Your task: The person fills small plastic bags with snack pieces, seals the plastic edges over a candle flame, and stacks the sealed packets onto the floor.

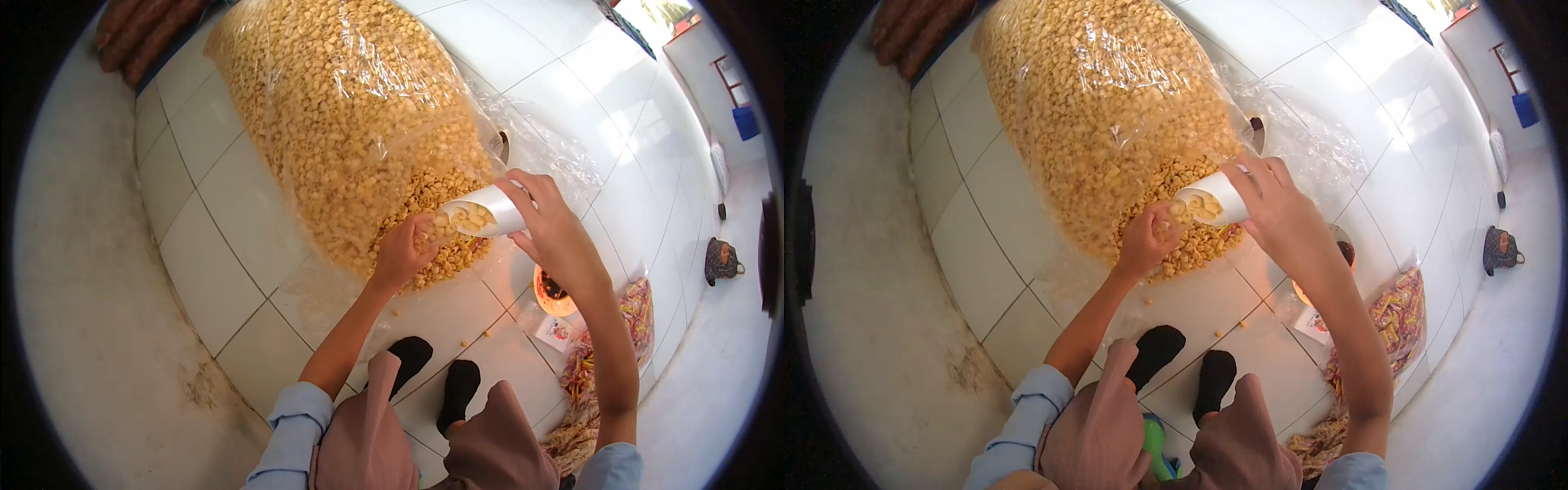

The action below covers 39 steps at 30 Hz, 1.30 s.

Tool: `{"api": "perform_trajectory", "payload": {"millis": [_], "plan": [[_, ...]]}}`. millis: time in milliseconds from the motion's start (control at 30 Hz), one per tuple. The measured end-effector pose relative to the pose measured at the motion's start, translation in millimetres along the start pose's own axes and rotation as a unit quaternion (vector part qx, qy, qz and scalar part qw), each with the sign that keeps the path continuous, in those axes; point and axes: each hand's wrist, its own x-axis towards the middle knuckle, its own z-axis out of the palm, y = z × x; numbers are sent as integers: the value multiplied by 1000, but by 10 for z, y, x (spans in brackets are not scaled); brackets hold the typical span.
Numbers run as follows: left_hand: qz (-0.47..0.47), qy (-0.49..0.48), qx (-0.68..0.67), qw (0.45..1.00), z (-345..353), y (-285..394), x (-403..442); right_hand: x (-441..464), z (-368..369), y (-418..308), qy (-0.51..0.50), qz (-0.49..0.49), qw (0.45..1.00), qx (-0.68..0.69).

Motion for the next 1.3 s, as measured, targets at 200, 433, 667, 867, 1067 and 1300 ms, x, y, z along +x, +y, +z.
{"api": "perform_trajectory", "payload": {"millis": [200,433,667,867,1067,1300], "plan": [[24,31,-9,999,0,-68,6,36,-26,-168,21,-54,993,-107],[-55,-6,-88,995,3,-181,-32,53,28,-123,58,-28,998,-29],[-58,40,-187,980,-197,-216,-102,-194,1647,768,67,181,978,80],[-44,55,-179,981,-90,-330,-144,-101,2116,611,71,170,952,245],[-55,41,-106,992,-106,-313,-115,-88,1611,675,16,246,907,342],[-75,-30,-50,995,-72,-83,26,-46,501,429,99,179,935,288]]}}
